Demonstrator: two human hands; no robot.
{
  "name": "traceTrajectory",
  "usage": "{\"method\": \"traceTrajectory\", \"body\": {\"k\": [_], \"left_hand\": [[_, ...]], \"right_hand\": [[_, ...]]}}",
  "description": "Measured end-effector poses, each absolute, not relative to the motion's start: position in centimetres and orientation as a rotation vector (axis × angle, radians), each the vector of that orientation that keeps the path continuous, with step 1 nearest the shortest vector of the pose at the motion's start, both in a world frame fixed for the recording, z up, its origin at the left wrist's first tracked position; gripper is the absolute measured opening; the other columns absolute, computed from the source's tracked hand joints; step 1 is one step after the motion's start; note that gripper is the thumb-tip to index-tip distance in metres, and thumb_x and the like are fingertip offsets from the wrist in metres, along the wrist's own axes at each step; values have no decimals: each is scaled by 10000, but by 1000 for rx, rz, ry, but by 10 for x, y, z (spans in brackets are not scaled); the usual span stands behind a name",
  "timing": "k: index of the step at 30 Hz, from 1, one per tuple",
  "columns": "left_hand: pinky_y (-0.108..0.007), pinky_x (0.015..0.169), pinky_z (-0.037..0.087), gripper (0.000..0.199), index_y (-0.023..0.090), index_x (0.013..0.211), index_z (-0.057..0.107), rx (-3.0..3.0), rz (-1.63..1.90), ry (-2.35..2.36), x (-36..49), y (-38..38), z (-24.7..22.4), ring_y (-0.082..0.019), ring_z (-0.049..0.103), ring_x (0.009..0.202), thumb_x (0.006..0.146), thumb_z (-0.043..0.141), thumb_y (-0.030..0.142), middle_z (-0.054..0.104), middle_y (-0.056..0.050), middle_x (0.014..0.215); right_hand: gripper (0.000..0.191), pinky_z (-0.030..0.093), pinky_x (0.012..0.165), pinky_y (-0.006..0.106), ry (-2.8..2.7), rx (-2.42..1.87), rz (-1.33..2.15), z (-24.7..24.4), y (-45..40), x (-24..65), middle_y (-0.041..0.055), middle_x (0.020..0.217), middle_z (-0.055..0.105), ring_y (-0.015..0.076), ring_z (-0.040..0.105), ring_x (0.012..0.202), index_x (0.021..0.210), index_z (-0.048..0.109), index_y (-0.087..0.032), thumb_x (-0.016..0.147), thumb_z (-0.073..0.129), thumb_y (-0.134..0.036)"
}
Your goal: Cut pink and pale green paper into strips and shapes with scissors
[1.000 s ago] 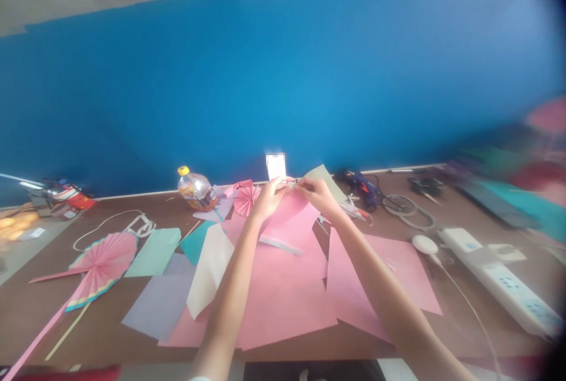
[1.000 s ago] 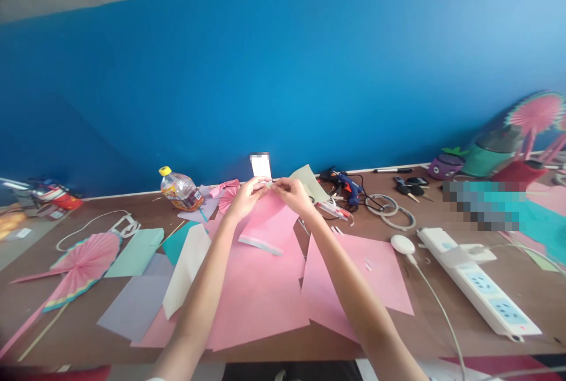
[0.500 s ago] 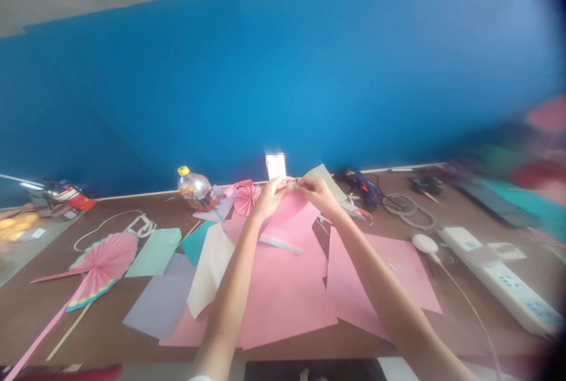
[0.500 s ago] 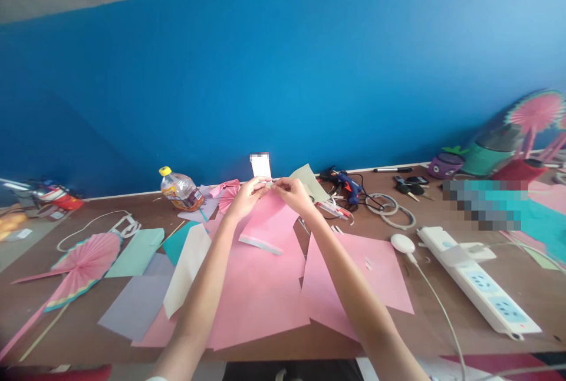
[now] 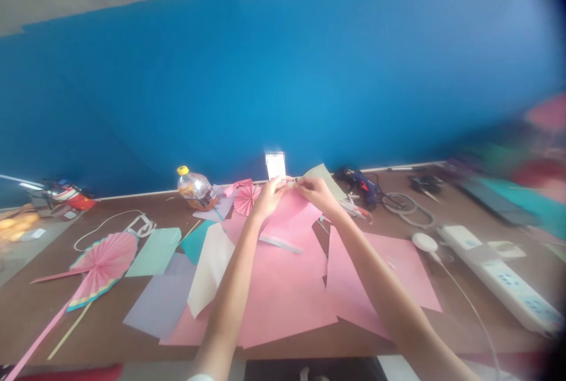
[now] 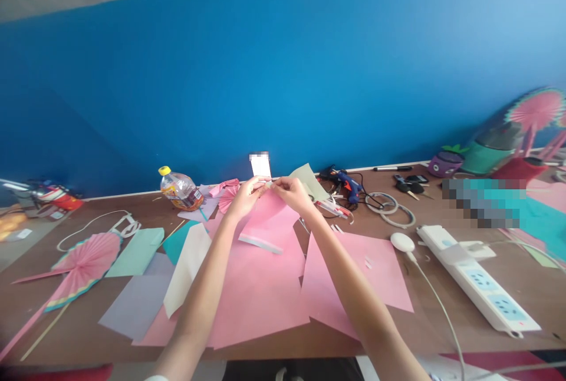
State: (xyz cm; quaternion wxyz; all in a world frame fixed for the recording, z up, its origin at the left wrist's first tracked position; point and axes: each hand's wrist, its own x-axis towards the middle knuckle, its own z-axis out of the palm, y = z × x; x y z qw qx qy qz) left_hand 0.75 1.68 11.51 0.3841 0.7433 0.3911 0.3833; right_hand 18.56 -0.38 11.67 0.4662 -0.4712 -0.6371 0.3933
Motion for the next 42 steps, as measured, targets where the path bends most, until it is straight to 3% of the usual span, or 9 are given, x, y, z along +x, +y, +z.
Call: {"method": "traceTrajectory", "body": {"k": [4, 11, 16, 21, 24, 30, 36, 42], "left_hand": [[-245, 678, 416, 467, 196, 1212, 586, 1906, 980, 981, 8, 15, 117, -155, 570, 755, 891, 489, 520, 677, -81, 992], [-229, 559, 340, 433, 191, 1184, 595, 1938, 990, 990, 7, 15, 118, -118, 437, 584, 903, 479, 499, 529, 4, 666], [-234, 589, 379, 426, 184, 1195, 594, 1937, 987, 1012, 9, 15, 118, -113, 477, 596, 906, 484, 476, 637, -29, 790], [-272, 757, 460, 376, 189, 1148, 622, 1929, 1106, 1036, 6, 15, 120, -169, 609, 829, 895, 507, 442, 680, -81, 1005], [-281, 763, 472, 383, 181, 1154, 616, 1892, 1158, 1073, 0, 17, 122, -175, 618, 825, 883, 520, 435, 686, -88, 982], [-220, 595, 412, 394, 154, 1193, 590, 1810, 1193, 1105, -14, 22, 123, -97, 511, 598, 889, 509, 392, 686, -53, 866], [-241, 685, 460, 366, 148, 1153, 610, 1793, 1227, 1111, -24, 21, 132, -128, 575, 693, 886, 520, 381, 695, -67, 871], [-260, 735, 475, 371, 153, 1156, 608, 1795, 1233, 1092, -23, 18, 136, -158, 620, 785, 887, 519, 392, 706, -84, 941]], "right_hand": [[328, 309, 544, 266, -1563, -1149, 979, 117, -3, 186, 20, 659, 589, 130, 453, 582, 782, 666, -152, 784, 564, -463], [329, 313, 548, 266, -1545, -1149, 989, 120, -5, 185, 21, 652, 578, 131, 457, 588, 755, 648, -149, 769, 568, -468], [297, 316, 545, 265, -1537, -1154, 1000, 120, -5, 184, 18, 652, 585, 131, 463, 586, 757, 641, -153, 764, 568, -441], [310, 302, 519, 268, -1537, -1226, 954, 120, -5, 189, 7, 592, 545, 124, 434, 541, 698, 612, -162, 772, 576, -461], [311, 324, 528, 273, -1545, -1205, 944, 121, -6, 194, 20, 615, 572, 141, 463, 559, 757, 641, -166, 778, 580, -470], [327, 344, 552, 268, -1576, -1213, 947, 124, -7, 209, 16, 637, 569, 145, 479, 597, 771, 640, -164, 768, 598, -488], [316, 335, 556, 270, -1557, -1256, 933, 121, -3, 221, -1, 621, 541, 137, 452, 587, 707, 608, -176, 769, 595, -485], [316, 387, 668, 290, -1534, -1230, 832, 119, 1, 220, 45, 770, 622, 193, 531, 750, 677, 630, -176, 739, 614, -486]]}}
